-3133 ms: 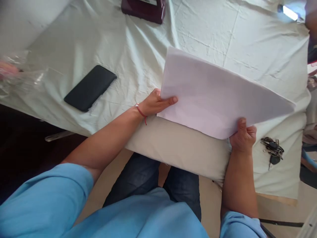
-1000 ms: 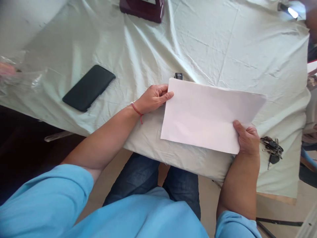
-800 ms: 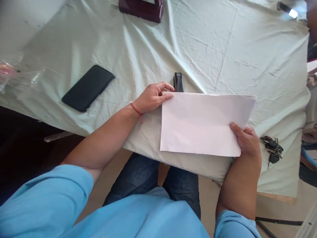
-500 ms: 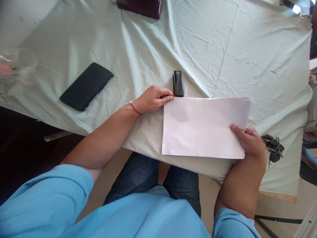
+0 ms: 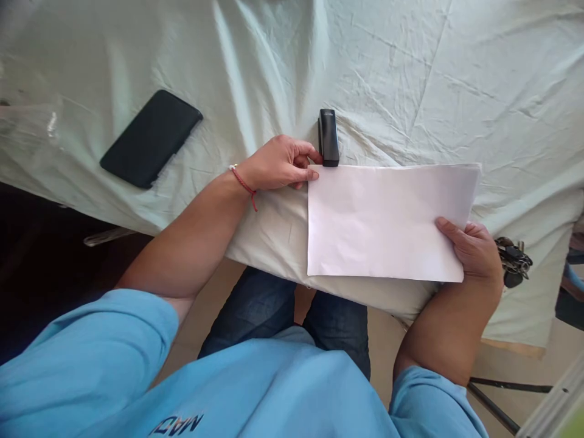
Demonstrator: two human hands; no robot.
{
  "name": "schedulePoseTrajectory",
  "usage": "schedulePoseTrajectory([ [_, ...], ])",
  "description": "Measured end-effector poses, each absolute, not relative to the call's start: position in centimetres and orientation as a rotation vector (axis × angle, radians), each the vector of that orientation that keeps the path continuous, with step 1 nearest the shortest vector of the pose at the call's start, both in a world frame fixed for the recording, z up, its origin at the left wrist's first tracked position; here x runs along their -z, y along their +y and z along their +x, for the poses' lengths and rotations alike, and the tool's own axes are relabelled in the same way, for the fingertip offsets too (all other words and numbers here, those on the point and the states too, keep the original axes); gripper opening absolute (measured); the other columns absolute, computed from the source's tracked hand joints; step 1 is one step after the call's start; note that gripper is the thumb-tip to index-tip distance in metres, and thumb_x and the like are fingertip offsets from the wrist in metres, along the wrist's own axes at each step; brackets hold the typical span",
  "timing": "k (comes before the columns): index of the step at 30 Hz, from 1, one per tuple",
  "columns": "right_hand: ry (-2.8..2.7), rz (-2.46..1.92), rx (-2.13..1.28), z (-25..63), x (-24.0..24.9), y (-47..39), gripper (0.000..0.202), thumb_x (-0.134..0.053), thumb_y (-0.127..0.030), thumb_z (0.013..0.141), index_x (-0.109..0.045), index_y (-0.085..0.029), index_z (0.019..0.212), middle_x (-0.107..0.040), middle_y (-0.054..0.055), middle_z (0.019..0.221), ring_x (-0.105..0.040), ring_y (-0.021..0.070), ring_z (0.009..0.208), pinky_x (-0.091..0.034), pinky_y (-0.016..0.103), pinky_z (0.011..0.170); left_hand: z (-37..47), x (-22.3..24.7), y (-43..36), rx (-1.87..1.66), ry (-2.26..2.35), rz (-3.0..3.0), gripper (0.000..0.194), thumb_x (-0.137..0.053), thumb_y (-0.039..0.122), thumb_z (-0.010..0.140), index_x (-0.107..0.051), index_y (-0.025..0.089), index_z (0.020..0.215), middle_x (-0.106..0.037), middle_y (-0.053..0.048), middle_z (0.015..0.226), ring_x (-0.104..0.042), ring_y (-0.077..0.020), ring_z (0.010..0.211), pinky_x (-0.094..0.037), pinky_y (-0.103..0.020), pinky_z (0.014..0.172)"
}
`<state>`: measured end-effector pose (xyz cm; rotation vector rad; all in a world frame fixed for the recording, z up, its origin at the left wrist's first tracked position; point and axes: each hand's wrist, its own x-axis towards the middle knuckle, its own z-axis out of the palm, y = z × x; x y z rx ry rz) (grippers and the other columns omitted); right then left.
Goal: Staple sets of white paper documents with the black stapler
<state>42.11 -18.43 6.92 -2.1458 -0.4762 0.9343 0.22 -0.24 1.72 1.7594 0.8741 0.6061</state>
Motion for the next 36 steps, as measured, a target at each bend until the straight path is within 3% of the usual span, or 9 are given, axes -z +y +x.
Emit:
schedulePoseTrajectory([
  [4, -0.462, -2.176, -0.931, 42.0, -7.2, -18.3, 0.047, -0.118, -0.045, 0.055, -0.084, -0.022, 0.08, -0.078, 0.005, 0.069, -0.064, 0.0195, 0.05, -0.052, 0.03, 0.036, 0.3, -1.9, -0.3, -0.603, 0.886, 1.692, 0.01, -0.093, 0.021, 0.092, -0.084, 0.016, 0.095, -0.071, 0.002, 0.067, -0.076, -0.0176, 0.068, -0.063, -0.035, 0.079],
  [10, -0.481, -2.254, -0.925, 42.0, -7.6, -18.3, 0.044, -0.115, -0.044, 0.057, -0.087, -0.022, 0.083, -0.079, 0.007, 0.07, -0.068, 0.0235, 0.052, -0.053, 0.032, 0.036, 0.3, -2.9, -0.3, -0.512, 0.9, 1.676, 0.015, -0.091, 0.018, 0.095, -0.081, 0.017, 0.084, -0.071, 0.0, 0.067, -0.071, -0.0154, 0.065, -0.057, -0.032, 0.072],
  [16, -0.563, -2.198, -0.905, 41.9, -7.1, -18.0, 0.053, -0.116, -0.056, 0.056, -0.086, -0.023, 0.084, -0.078, 0.004, 0.072, -0.063, 0.0189, 0.057, -0.047, 0.028, 0.041, 0.2, -2.2, 0.0, -0.505, 0.876, 1.72, 0.006, -0.088, 0.016, 0.095, -0.086, 0.016, 0.09, -0.073, -0.001, 0.069, -0.075, -0.0185, 0.072, -0.059, -0.035, 0.079],
  [24, -0.967, -2.097, -0.785, 42.3, -6.7, -17.4, 0.066, -0.108, -0.078, 0.059, -0.082, -0.022, 0.082, -0.066, -0.003, 0.073, -0.049, 0.0117, 0.067, -0.035, 0.025, 0.054, 1.0, -3.0, -0.8, -0.546, 0.987, 1.716, 0.014, -0.075, 0.011, 0.094, -0.079, 0.02, 0.084, -0.068, 0.006, 0.059, -0.066, -0.0126, 0.056, -0.056, -0.029, 0.072],
  [28, -0.908, -2.119, -0.801, 42.1, -6.8, -17.4, 0.063, -0.107, -0.074, 0.058, -0.083, -0.022, 0.086, -0.068, -0.002, 0.075, -0.051, 0.0127, 0.066, -0.036, 0.026, 0.053, 1.5, -3.6, -1.4, -0.597, 1.08, 1.715, 0.018, -0.071, 0.009, 0.094, -0.081, 0.021, 0.088, -0.067, 0.006, 0.057, -0.068, -0.0153, 0.058, -0.061, -0.032, 0.079],
  [31, -0.813, -2.127, -0.796, 42.0, -6.9, -17.5, 0.057, -0.106, -0.065, 0.053, -0.084, -0.022, 0.084, -0.069, -0.002, 0.074, -0.052, 0.0125, 0.063, -0.038, 0.025, 0.051, 1.9, -3.6, -1.4, -0.601, 1.13, 1.724, 0.021, -0.069, 0.004, 0.09, -0.079, 0.021, 0.085, -0.067, 0.005, 0.058, -0.069, -0.0163, 0.059, -0.058, -0.033, 0.076],
  [36, -0.752, -2.159, -0.817, 42.1, -6.9, -17.6, 0.051, -0.103, -0.058, 0.051, -0.085, -0.022, 0.082, -0.073, -0.001, 0.073, -0.054, 0.0126, 0.06, -0.039, 0.024, 0.047, 2.2, -2.8, -1.1, -0.64, 1.159, 1.868, 0.017, -0.074, 0.004, 0.081, -0.078, 0.02, 0.08, -0.079, 0.001, 0.074, -0.078, -0.0199, 0.078, -0.06, -0.033, 0.083],
])
